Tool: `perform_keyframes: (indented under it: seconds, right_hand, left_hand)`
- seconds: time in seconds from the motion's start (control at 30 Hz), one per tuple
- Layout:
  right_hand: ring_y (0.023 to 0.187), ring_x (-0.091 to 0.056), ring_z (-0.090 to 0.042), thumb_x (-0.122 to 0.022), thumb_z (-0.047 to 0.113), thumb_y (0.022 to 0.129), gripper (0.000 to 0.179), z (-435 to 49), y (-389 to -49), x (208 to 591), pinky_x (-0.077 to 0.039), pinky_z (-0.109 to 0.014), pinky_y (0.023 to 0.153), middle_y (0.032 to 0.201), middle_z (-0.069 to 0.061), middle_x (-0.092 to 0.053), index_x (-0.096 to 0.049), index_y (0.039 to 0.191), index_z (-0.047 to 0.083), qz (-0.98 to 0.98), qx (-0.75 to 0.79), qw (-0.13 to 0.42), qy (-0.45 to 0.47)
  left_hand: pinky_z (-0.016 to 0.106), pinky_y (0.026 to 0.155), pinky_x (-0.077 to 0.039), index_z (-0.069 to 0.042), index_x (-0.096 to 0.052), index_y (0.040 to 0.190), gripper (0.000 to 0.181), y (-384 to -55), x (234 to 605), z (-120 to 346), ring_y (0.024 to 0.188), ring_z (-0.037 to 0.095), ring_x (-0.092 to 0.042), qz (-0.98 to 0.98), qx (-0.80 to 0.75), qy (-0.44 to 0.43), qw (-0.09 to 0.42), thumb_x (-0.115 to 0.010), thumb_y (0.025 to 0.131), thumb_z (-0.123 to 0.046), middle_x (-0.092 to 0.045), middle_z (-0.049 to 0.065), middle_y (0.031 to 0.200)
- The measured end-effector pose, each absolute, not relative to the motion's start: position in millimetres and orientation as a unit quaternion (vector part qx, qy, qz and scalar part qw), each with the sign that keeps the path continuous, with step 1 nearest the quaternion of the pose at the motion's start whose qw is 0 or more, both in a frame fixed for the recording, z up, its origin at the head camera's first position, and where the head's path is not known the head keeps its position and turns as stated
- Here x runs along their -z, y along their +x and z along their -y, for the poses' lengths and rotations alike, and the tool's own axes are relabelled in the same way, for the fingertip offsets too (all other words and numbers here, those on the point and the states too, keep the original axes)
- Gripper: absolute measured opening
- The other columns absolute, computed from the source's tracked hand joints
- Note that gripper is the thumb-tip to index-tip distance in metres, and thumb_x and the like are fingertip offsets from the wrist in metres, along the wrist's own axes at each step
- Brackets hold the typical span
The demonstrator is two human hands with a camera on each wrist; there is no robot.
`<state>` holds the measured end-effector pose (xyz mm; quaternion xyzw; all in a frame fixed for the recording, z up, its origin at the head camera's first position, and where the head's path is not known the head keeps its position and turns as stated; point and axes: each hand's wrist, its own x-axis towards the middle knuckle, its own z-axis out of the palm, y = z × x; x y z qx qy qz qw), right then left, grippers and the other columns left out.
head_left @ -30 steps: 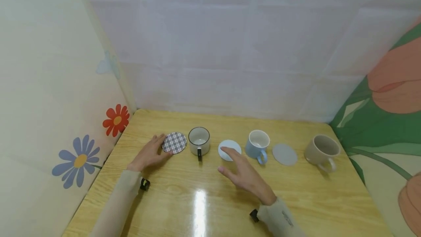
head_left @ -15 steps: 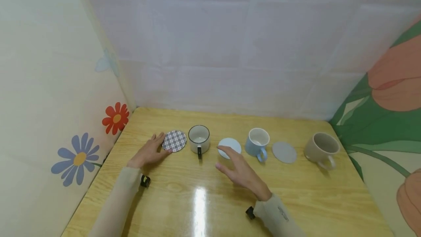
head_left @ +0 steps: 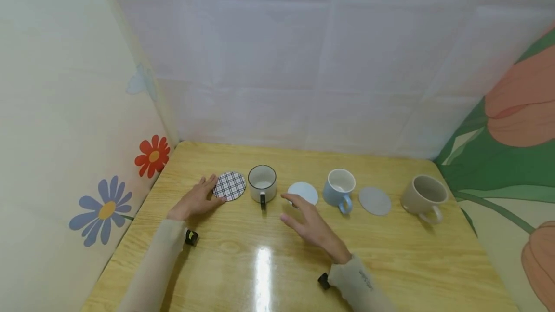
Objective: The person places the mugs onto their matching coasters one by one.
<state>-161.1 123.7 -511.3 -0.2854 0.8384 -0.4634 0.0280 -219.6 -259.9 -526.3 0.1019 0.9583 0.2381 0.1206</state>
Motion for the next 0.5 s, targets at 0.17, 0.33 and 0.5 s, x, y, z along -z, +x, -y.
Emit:
perform_keyframes:
  seconds: [0.17,0.33,0.5]
  right_hand:
    - [0.14,-0.057,-0.041,-0.064,0.028,0.107,0.057,-118.9,-161.3,514.3,-0.05,-0.063,0.114,0.155,-0.022,-0.057,-0.051,0.153,-0.003,-0.831,0.469,0.016,-0.3]
    - [0.141,-0.057,-0.04,-0.063,0.027,0.107,0.056,-114.5,-160.6,517.5,-0.05,-0.062,0.115,0.155,-0.022,-0.057,-0.052,0.153,-0.002,-0.828,0.474,0.021,-0.3]
    - [0.144,-0.054,-0.039,-0.063,0.028,0.108,0.056,-107.4,-159.9,519.5,-0.048,-0.061,0.117,0.157,-0.021,-0.055,-0.051,0.154,-0.001,-0.822,0.485,0.034,-0.298]
  left_hand:
    - [0.075,0.126,-0.018,0.002,-0.025,0.167,0.088,-218.4,524.1,260.3,0.16,0.057,-0.01,-0.958,-0.237,0.104,0.121,-0.065,0.105,-0.046,-0.018,0.025,0.175]
    - [0.073,0.128,-0.017,0.001,-0.025,0.167,0.088,-217.6,523.8,259.9,0.161,0.055,-0.01,-0.958,-0.24,0.1,0.118,-0.065,0.105,-0.048,-0.018,0.024,0.176]
    - [0.073,0.127,-0.017,0.0,-0.027,0.167,0.088,-216.8,525.3,261.7,0.161,0.055,-0.011,-0.958,-0.246,0.098,0.108,-0.066,0.104,-0.048,-0.019,0.024,0.175]
